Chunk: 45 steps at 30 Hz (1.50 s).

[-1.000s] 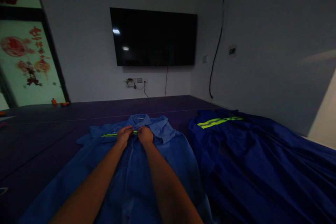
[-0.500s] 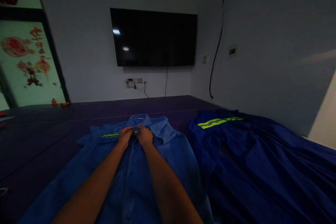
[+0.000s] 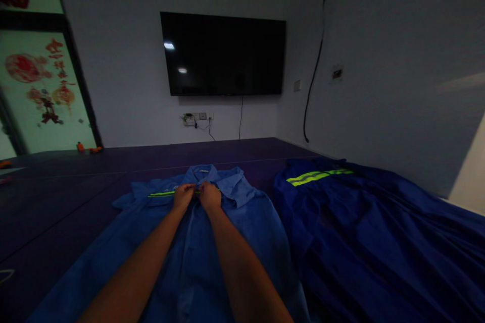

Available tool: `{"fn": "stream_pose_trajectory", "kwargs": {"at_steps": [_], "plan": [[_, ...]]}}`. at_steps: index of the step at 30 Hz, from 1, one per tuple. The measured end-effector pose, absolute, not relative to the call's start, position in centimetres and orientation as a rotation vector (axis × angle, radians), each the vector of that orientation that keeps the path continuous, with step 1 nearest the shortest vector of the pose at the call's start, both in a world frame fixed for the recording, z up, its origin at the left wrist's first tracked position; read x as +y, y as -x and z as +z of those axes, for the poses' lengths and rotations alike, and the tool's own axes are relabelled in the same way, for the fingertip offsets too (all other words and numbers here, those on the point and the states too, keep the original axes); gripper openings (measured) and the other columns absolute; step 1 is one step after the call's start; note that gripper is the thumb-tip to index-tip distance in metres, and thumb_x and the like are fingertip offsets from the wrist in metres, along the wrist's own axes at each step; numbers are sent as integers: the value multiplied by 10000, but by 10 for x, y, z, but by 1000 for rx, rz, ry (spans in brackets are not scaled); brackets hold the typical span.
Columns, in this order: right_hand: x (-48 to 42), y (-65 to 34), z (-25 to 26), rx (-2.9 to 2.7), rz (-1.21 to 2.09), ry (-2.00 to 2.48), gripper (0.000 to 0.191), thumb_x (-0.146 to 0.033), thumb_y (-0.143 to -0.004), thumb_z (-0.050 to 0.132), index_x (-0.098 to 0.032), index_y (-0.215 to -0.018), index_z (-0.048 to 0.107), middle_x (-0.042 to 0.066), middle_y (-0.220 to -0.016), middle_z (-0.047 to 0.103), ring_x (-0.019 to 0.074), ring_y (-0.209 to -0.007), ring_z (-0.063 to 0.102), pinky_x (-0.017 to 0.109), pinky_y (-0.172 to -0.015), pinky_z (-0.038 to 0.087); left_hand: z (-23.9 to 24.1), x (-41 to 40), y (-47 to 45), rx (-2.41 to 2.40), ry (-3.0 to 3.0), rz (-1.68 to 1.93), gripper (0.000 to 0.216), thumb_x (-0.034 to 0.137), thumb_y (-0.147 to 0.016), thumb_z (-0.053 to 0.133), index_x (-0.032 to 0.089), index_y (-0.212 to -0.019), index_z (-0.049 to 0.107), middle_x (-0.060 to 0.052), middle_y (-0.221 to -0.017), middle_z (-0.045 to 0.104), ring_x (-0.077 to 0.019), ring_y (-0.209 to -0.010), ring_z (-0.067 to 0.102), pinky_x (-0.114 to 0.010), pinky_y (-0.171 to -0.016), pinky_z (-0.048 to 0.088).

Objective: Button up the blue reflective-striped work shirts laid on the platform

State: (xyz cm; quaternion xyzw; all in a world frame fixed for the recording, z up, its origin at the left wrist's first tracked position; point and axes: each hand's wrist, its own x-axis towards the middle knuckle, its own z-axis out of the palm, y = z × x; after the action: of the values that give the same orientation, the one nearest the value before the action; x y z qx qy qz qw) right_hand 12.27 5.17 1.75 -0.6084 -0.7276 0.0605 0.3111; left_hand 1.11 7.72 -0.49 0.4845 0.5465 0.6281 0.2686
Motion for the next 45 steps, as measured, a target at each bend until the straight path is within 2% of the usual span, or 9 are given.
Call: {"fn": "stream_pose_trajectory", "kwargs": {"at_steps": [5, 12, 19, 38, 45], "plan": [[51, -123, 18, -1917, 160, 1605, 203, -202, -831, 468, -194, -968, 617, 69, -887, 669, 170, -863, 612, 225, -703, 408, -4, 77, -11, 1466, -1292, 1697, 153, 111, -569, 581, 154, -676, 681, -15, -557, 630, -148, -564, 589, -219, -529, 432], [52, -123, 17, -1907, 168, 1600, 199, -213, -828, 470, -198, -966, 613, 64, -894, 667, 172, -861, 612, 221, -678, 404, -4, 76, -13, 1360, -1220, 1704, 227, 125, -580, 590, 126, -788, 682, 12, -493, 589, -111, -449, 542, -202, -460, 425], [54, -123, 15, -1891, 175, 1593, 196, -231, -825, 479, -206, -971, 607, 53, -868, 669, 171, -858, 612, 218, -662, 398, -2, 74, -15, 1282, -1168, 1716, 240, 131, -558, 603, 114, -786, 675, 30, -461, 565, -77, -392, 490, -188, -440, 409], [53, -124, 17, -1837, 217, 1628, 236, -231, -830, 455, -218, -1013, 603, 45, -873, 675, 157, -826, 626, 201, -647, 403, 2, 68, -16, 1330, -1122, 1739, 251, 137, -583, 590, 124, -819, 675, 42, -454, 553, -96, -427, 524, -196, -450, 422], [54, -124, 16, -1851, 214, 1630, 264, -219, -828, 455, -203, -1043, 606, 54, -929, 673, 151, -869, 621, 198, -701, 423, 3, 67, -15, 1316, -1120, 1736, 282, 102, -578, 579, 117, -846, 665, 55, -442, 535, -77, -404, 494, -187, -455, 420]]}}
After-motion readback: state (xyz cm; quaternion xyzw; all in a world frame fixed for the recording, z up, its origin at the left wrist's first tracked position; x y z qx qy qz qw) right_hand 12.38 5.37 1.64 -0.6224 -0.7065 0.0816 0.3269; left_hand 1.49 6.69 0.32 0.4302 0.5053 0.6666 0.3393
